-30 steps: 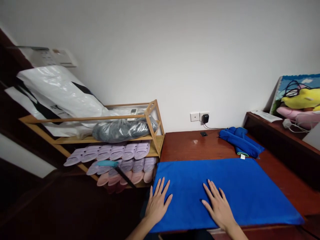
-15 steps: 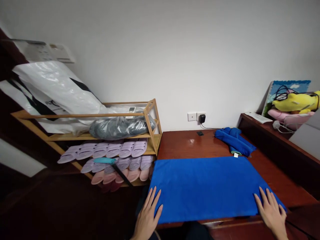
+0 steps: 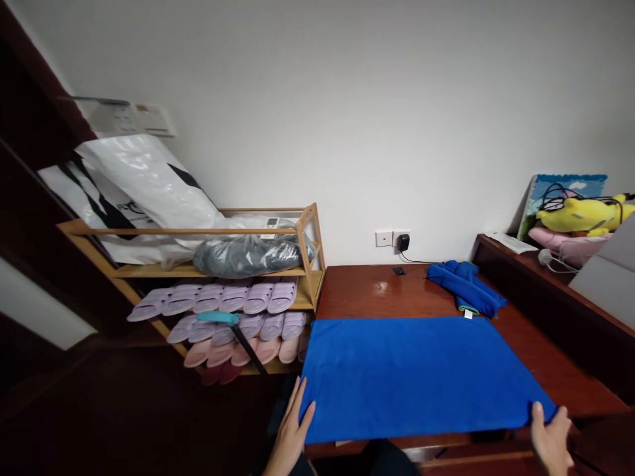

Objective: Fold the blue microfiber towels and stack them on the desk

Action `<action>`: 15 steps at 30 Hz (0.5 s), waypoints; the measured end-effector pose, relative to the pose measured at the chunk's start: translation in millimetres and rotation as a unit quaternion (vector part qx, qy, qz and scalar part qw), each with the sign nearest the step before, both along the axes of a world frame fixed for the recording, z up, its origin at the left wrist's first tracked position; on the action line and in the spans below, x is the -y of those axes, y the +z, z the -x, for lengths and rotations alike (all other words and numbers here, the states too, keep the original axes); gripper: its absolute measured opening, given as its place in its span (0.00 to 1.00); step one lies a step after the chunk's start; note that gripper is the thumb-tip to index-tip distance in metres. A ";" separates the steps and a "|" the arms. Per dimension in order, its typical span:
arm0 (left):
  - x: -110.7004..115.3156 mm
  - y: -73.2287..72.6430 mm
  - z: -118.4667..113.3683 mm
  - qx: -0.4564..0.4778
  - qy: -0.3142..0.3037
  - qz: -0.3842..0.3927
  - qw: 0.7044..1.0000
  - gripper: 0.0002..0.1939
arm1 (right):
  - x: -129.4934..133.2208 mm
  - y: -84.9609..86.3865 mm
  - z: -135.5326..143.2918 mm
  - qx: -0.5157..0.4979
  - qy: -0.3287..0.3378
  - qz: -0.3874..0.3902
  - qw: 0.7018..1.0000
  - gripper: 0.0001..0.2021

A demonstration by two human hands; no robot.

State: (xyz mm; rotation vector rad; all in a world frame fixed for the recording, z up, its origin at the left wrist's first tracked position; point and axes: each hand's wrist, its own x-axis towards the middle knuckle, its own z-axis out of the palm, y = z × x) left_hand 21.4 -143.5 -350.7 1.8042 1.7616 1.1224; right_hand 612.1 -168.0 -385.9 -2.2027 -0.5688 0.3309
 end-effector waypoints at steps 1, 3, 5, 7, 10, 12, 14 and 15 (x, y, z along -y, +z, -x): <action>0.0 -3.2 0.3 0.016 -0.004 0.005 1.000 0.26 | -2.3 -0.7 0.4 -0.008 -0.008 0.001 1.000 0.43; -0.2 -6.3 0.6 0.045 -0.004 0.024 0.999 0.28 | -6.8 -2.0 0.6 -0.015 -0.024 0.005 1.000 0.44; -0.7 -5.9 0.4 0.073 0.005 0.047 0.996 0.31 | -9.7 -2.8 0.0 -0.014 -0.038 0.012 0.999 0.46; -1.2 -3.3 -0.2 0.099 0.018 0.066 0.993 0.34 | -10.1 -2.3 -0.7 -0.009 -0.043 0.022 0.999 0.49; -2.0 1.9 -0.4 0.138 0.037 0.090 0.986 0.36 | -7.6 2.0 -1.2 -0.025 -0.039 0.040 0.998 0.54; -2.1 4.5 0.6 0.165 0.050 0.115 0.978 0.35 | -6.5 6.8 -1.3 -0.056 -0.057 0.052 0.995 0.57; -1.3 5.1 1.8 0.181 0.063 0.137 0.972 0.35 | -7.9 12.3 -1.5 -0.093 -0.091 0.059 0.990 0.58; -0.6 4.4 2.1 0.184 0.068 0.143 0.970 0.35 | -9.6 15.0 -1.4 -0.109 -0.101 0.057 0.987 0.58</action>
